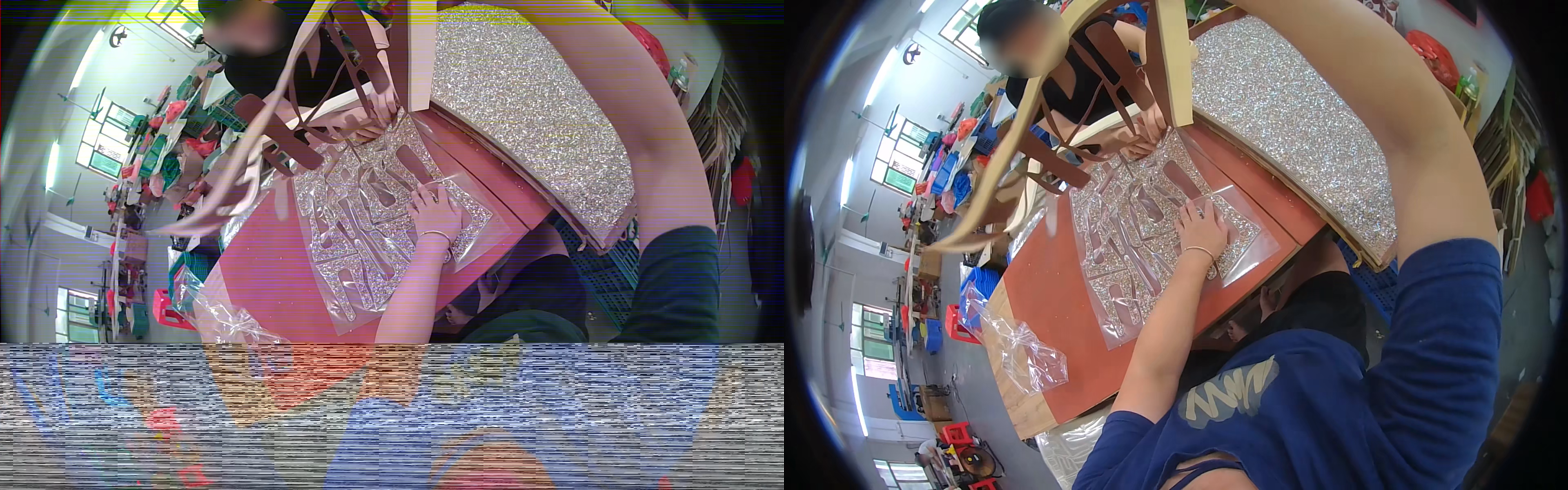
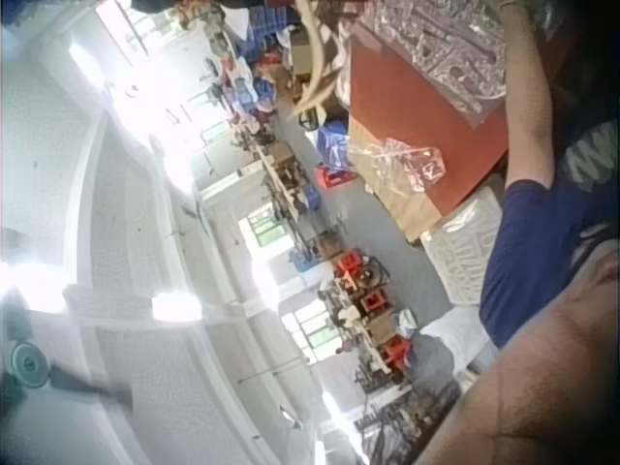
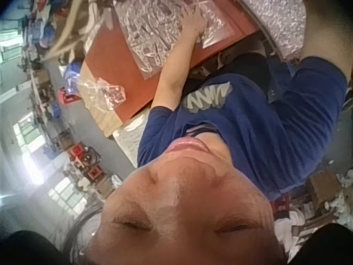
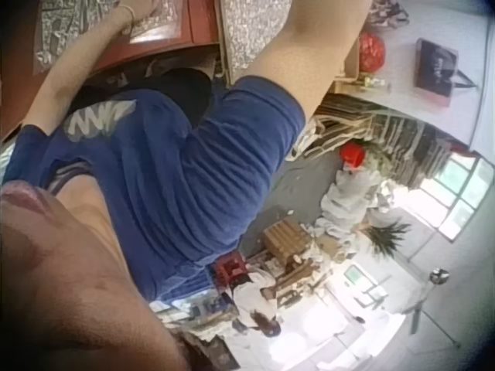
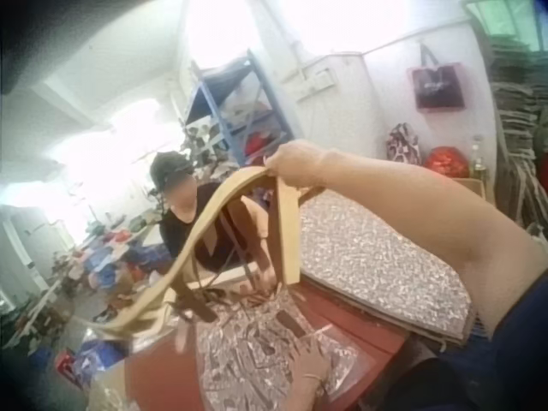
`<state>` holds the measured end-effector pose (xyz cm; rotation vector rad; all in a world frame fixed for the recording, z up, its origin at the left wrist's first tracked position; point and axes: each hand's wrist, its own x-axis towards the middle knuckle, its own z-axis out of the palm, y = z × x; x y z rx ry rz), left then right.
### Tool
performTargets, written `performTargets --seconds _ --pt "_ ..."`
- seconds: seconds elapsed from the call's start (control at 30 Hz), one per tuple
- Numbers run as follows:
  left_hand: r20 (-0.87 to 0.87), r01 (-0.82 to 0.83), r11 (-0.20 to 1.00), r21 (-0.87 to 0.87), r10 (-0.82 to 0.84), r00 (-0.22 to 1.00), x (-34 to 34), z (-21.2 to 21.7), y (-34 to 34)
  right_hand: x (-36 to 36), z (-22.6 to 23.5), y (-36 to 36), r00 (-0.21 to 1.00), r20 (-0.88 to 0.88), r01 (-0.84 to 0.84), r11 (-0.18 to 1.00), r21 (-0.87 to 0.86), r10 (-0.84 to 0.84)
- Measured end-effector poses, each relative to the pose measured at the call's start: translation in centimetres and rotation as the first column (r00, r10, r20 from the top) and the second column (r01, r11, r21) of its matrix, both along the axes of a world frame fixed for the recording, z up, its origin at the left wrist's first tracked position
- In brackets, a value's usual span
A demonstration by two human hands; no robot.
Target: Applying rhinestones to a template using adhesive sheets for shoe decoration.
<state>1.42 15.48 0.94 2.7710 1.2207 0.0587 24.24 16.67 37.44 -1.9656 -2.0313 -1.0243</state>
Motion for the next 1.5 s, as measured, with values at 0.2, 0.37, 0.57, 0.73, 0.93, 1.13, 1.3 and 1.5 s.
performTargets --seconds 0.2,0.37,0.57,0.73,0.93,1.13,1.3,1.5 --pt "0.014 0.059 0.998 -0.006 -0.059 0.998 1.7 -0.6 -0.8 1.1 0.2 -1.8 0.995 -0.034 0.091 0.996 0.021 -0.09" --pt "-0.004 0.052 0.999 -0.015 -0.052 0.999 1.4 -0.4 -0.6 0.5 0.5 -1.4 0.998 -0.016 0.056 0.998 0.008 -0.056" --pt "0.021 0.076 0.997 0.006 -0.076 0.997 1.5 0.2 -1.0 -0.9 3.1 -5.1 0.985 -0.147 -0.103 0.992 -0.078 0.09" --pt "0.008 0.083 0.996 0.026 -0.084 0.996 1.5 -0.8 -0.7 0.1 1.4 -2.2 0.993 0.067 0.099 0.995 -0.023 -0.098" --pt "0.034 0.094 0.995 0.036 -0.095 0.995 2.1 -1.7 -0.9 -0.4 2.5 -3.8 1.0 -0.001 -0.011 0.999 -0.049 0.011" --pt "0.045 0.091 0.996 0.025 -0.092 0.995 1.9 -1.9 -1.1 -0.2 1.3 -2.9 0.991 0.127 0.04 0.999 -0.013 -0.038" --pt "0.066 0.064 0.996 0.058 -0.068 0.995 0.7 -2.3 -0.7 -2.3 1.7 -3.7 0.99 0.106 -0.092 0.996 0.011 0.09" --pt "0.052 0.049 0.997 0.051 -0.052 0.997 0.7 -2.0 -0.5 -2.6 2.2 -2.5 0.986 0.166 0.049 0.993 -0.103 -0.032"
